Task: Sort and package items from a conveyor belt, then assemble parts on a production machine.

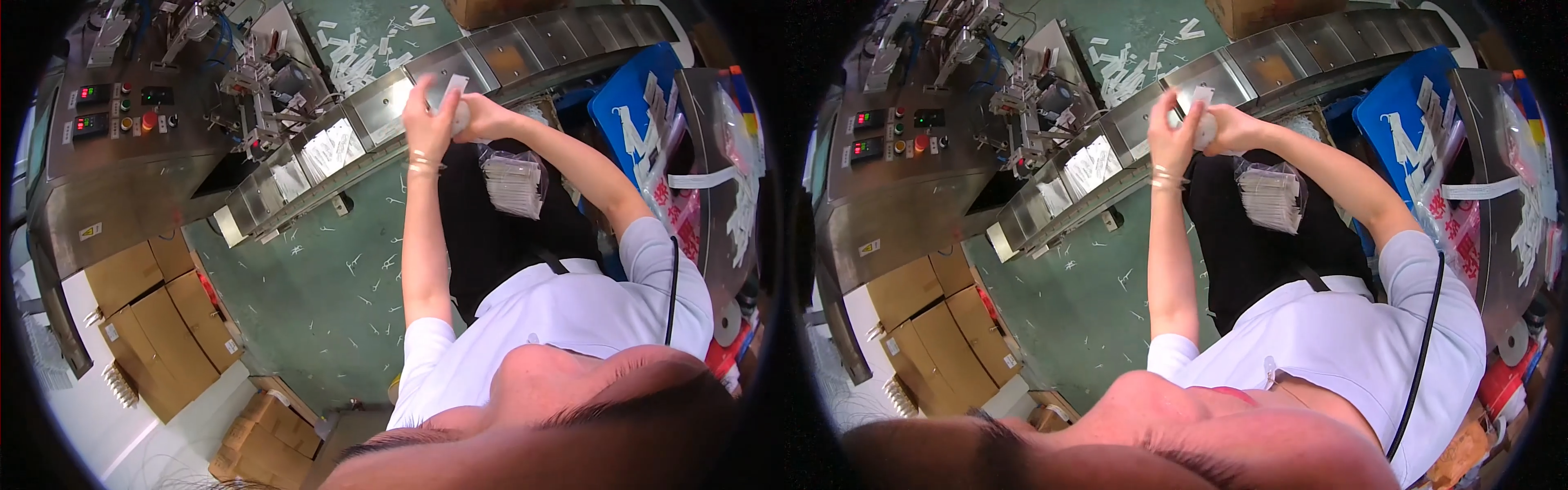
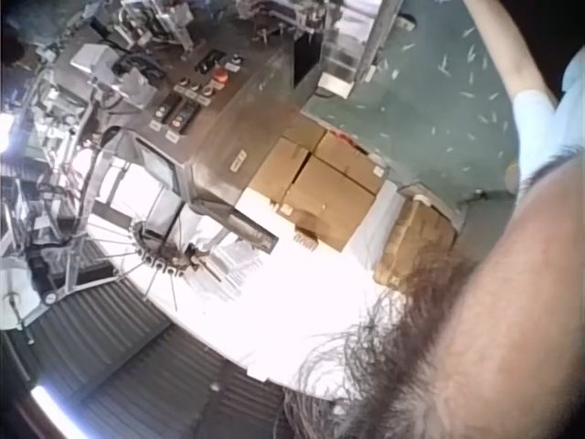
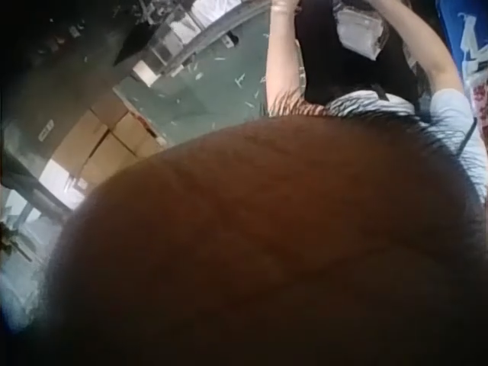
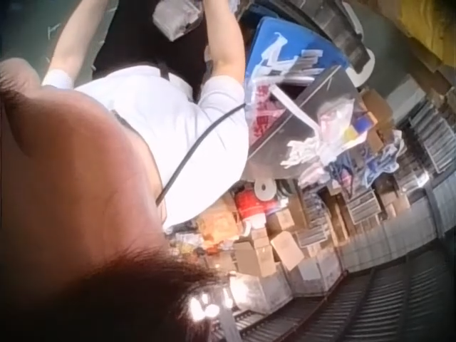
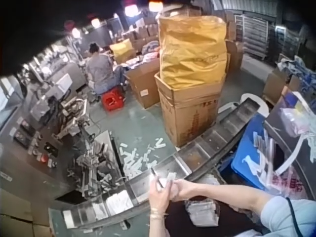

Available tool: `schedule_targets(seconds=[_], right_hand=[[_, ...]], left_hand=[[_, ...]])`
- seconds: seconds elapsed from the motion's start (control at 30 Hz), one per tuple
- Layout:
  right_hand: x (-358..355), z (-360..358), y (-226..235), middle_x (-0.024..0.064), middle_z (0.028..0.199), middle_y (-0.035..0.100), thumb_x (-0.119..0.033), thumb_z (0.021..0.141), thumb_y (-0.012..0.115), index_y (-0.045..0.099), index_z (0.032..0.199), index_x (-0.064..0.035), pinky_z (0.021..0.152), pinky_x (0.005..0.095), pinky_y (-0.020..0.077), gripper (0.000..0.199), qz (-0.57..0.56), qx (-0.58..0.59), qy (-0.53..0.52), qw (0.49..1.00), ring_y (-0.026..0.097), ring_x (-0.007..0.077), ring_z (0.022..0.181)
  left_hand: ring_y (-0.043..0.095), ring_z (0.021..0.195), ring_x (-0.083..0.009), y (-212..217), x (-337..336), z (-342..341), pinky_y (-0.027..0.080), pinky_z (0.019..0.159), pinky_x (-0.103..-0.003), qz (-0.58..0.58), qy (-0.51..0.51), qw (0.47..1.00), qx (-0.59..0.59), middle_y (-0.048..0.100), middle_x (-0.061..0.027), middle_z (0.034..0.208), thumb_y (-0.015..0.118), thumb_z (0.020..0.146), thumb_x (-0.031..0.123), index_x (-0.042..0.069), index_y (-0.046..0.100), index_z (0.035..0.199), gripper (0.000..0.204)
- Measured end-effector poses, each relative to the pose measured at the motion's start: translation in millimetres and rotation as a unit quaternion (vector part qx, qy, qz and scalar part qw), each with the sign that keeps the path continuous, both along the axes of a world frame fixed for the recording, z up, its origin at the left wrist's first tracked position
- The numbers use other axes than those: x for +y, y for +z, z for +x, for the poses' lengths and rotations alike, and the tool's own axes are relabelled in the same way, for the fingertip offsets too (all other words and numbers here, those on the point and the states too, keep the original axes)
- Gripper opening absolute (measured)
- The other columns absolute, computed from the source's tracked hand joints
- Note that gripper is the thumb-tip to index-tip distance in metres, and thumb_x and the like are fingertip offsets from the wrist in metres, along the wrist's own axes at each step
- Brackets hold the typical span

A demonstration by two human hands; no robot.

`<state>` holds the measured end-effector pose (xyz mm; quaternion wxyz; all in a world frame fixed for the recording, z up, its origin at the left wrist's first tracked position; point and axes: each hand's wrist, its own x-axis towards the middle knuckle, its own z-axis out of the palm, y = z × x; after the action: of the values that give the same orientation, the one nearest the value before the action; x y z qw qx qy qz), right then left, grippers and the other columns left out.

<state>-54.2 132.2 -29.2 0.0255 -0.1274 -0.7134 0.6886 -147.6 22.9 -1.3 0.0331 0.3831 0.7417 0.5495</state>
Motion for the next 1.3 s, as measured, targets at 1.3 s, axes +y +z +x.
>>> schedule_targets(seconds=[1.3], right_hand=[[2.4, 56.9, 30.5, 0.0035, 0.098, 0.061, 0.004, 0.063, 0.074, 0.056, 0.105, -0.0033, 0.081, 0.0296, 0.0472, 0.046, -0.22, 0.033, -0.168, 0.96, 0.059, 0.0123, 0.09]], left_hand=[[0.048, 0.07, -0.0049, -14.3, -11.7, 16.2, 0.041, 0.063, -0.019, 0.042, -0.099, 0.932, -0.345, 0.055, 0.0031, 0.077, 0.061, 0.086, 0.01, 0.004, 0.058, 0.087, 0.007]])
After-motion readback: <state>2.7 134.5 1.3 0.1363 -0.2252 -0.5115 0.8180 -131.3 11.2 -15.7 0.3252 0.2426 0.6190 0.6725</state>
